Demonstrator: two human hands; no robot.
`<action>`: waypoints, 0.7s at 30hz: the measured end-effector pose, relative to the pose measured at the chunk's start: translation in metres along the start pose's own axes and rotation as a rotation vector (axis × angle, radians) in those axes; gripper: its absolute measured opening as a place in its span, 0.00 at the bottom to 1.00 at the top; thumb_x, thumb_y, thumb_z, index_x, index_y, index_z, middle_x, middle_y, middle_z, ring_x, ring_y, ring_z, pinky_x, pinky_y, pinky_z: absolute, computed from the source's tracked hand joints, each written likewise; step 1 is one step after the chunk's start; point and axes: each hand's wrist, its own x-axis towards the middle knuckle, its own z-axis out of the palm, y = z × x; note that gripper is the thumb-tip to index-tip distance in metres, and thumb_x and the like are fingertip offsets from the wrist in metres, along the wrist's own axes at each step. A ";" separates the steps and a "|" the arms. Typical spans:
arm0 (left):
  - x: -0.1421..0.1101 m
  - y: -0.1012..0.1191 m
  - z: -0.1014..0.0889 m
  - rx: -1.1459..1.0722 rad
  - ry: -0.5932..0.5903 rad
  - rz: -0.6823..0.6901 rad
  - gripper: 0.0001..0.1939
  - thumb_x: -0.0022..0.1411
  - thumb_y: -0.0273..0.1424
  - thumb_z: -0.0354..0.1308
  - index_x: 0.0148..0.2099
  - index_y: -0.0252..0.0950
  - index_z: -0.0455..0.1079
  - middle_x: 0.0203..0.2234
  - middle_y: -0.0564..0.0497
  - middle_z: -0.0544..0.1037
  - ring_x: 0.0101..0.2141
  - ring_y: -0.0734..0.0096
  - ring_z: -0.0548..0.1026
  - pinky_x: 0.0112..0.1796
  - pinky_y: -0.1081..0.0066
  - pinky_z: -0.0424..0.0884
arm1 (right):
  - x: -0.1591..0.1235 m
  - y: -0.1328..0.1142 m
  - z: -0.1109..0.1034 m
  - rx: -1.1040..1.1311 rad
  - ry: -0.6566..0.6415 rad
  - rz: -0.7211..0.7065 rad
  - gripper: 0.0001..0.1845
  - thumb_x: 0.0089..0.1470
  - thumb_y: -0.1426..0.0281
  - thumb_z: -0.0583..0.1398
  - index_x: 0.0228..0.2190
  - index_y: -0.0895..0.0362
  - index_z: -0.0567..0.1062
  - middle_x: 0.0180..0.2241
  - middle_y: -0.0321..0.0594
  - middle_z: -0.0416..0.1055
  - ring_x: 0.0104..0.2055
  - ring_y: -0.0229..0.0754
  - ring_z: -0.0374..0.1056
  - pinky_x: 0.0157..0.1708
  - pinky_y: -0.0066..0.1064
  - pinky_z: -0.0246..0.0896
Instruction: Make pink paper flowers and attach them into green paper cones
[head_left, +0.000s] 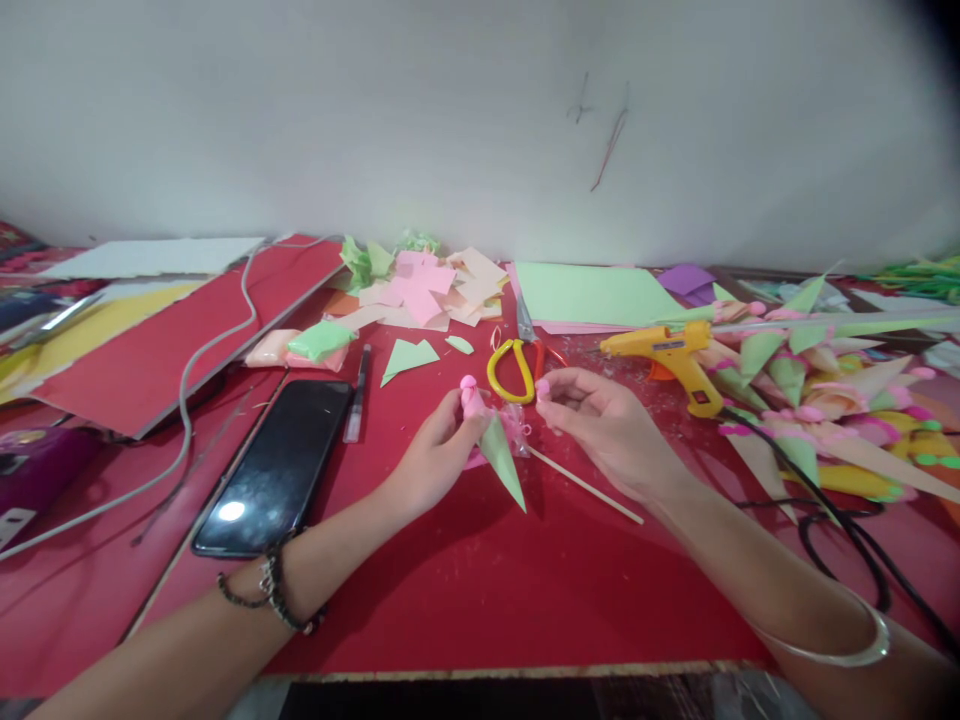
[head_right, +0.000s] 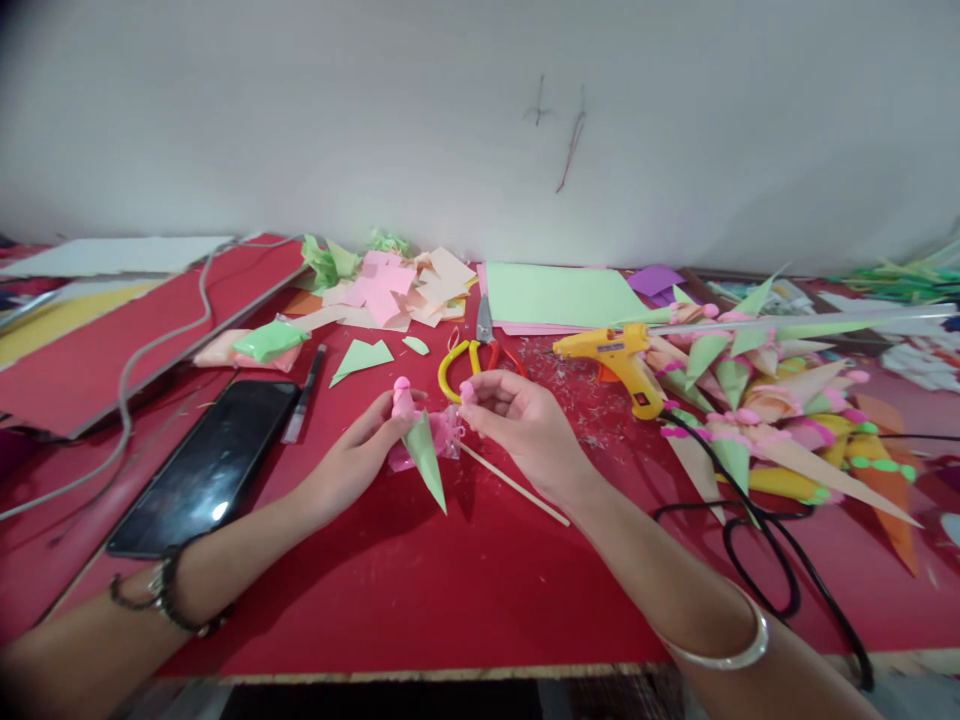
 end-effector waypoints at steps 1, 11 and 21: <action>0.000 0.000 0.000 -0.002 0.001 0.000 0.15 0.57 0.40 0.46 0.43 0.38 0.62 0.34 0.51 0.69 0.37 0.69 0.67 0.34 0.73 0.65 | 0.000 0.000 0.000 -0.014 0.007 0.017 0.10 0.42 0.67 0.62 0.29 0.57 0.71 0.27 0.36 0.69 0.29 0.33 0.65 0.31 0.26 0.63; -0.002 0.003 0.000 -0.021 0.008 -0.017 0.14 0.57 0.39 0.47 0.42 0.37 0.63 0.32 0.52 0.68 0.36 0.71 0.67 0.36 0.72 0.65 | -0.002 -0.004 0.000 0.026 -0.057 0.057 0.09 0.47 0.65 0.58 0.23 0.58 0.69 0.19 0.32 0.67 0.18 0.29 0.61 0.20 0.22 0.59; 0.000 -0.001 -0.001 0.003 0.020 0.000 0.15 0.57 0.40 0.47 0.42 0.37 0.63 0.34 0.52 0.69 0.36 0.71 0.67 0.33 0.75 0.65 | -0.002 -0.003 0.004 0.021 -0.061 0.117 0.07 0.44 0.67 0.61 0.28 0.58 0.72 0.22 0.36 0.73 0.24 0.33 0.69 0.28 0.27 0.67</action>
